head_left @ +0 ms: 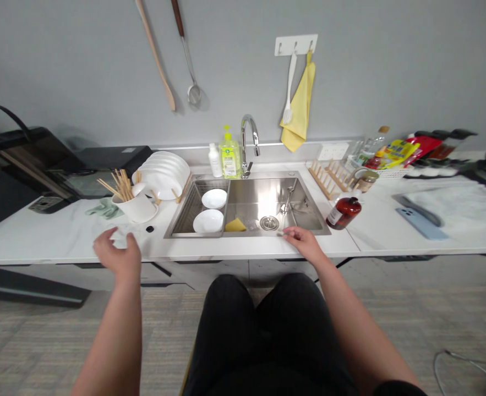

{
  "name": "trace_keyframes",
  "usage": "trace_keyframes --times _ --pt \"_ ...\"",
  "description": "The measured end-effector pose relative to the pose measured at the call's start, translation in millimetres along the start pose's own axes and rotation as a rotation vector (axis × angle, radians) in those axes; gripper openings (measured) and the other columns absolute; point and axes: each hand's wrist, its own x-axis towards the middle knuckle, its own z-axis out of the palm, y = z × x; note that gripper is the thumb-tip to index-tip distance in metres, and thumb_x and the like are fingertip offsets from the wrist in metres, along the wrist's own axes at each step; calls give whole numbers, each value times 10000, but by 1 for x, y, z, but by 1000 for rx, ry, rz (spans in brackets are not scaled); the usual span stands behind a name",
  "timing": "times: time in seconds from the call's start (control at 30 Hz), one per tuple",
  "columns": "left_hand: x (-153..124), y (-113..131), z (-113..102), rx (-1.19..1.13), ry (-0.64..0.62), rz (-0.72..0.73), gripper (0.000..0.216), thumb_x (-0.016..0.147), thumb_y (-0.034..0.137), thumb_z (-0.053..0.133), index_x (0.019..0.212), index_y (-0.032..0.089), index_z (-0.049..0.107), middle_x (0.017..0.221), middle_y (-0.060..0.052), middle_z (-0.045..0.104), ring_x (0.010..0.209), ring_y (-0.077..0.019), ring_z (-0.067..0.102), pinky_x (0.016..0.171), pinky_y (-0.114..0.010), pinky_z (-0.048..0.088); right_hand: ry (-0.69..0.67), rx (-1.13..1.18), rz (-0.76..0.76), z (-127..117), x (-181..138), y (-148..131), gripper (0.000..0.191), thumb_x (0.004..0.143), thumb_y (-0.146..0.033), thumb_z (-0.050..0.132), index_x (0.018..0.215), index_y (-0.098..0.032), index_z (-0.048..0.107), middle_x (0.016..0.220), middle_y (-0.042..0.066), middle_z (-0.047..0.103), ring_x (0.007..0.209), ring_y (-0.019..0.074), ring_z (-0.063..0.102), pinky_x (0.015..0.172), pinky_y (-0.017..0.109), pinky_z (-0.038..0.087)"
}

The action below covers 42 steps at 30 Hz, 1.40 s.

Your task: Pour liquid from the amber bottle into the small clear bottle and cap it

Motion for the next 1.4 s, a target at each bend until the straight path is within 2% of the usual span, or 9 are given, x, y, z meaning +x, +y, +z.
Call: trace_keyframes --times 0.2,0.33,0.47,0.67,0.77,0.87,1.1,1.23,1.4 --pt "-57 75 69 -81 -427 285 267 1059 388 666 1182 175 772 1023 -60 783 918 -226 705 915 -332 542 7 21 -9 -2 -3 -11 555 897 -720 811 1085 -200 855 656 -56 483 628 170 424 633 329 321" --pt "-95 127 107 -17 -563 356 343 1135 358 506 1214 166 779 1080 -146 835 926 -281 750 824 -352 487 8 29 -26 -2 -4 -18 606 902 -776 790 1059 -193 848 611 -85 367 594 149 328 594 322 272" --pt "-113 147 116 58 -612 377 385 1155 371 457 1196 162 777 1013 -176 824 842 -304 730 732 -355 390 86 -7 -70 -3 -11 -14 545 951 -744 771 1007 -205 826 619 -82 350 606 147 337 611 339 309" --pt "-114 147 108 160 -624 516 420 1171 448 458 1047 181 758 1039 -159 807 886 -281 723 743 -349 376 662 -56 -50 -49 -37 7 361 1053 -601 635 921 -281 533 765 -49 398 729 195 412 729 381 392" --pt "-115 147 107 177 -612 523 427 1176 436 447 1005 182 746 1005 -153 795 878 -278 715 743 -352 370 985 -129 -35 -93 -41 28 361 917 -537 738 994 -283 494 922 -8 529 833 224 525 799 382 470" --pt "-116 146 109 185 -600 517 436 1178 444 452 962 188 731 976 -141 779 859 -269 700 734 -349 351 1137 -141 -9 -142 -34 60 388 821 -461 714 1096 -270 518 1091 38 637 948 248 659 836 384 533" --pt "-115 141 113 137 -575 535 460 1177 463 462 886 195 697 917 -121 767 810 -245 663 732 -359 314 921 -47 219 -233 15 116 719 665 -450 807 1326 -232 627 1414 166 730 1210 352 728 1085 550 583" --pt "-115 138 116 93 -560 539 456 1174 464 476 886 193 703 911 -118 768 793 -236 655 725 -356 308 661 -39 201 -242 46 114 938 686 -490 891 1554 -251 627 1632 192 666 1325 381 719 1121 540 608" --pt "-115 138 117 105 -554 509 445 1162 455 496 865 198 704 884 -112 758 763 -232 642 700 -357 271 514 -197 202 -237 69 108 941 792 -438 876 1650 -172 596 1506 210 769 1220 344 764 1137 516 587"
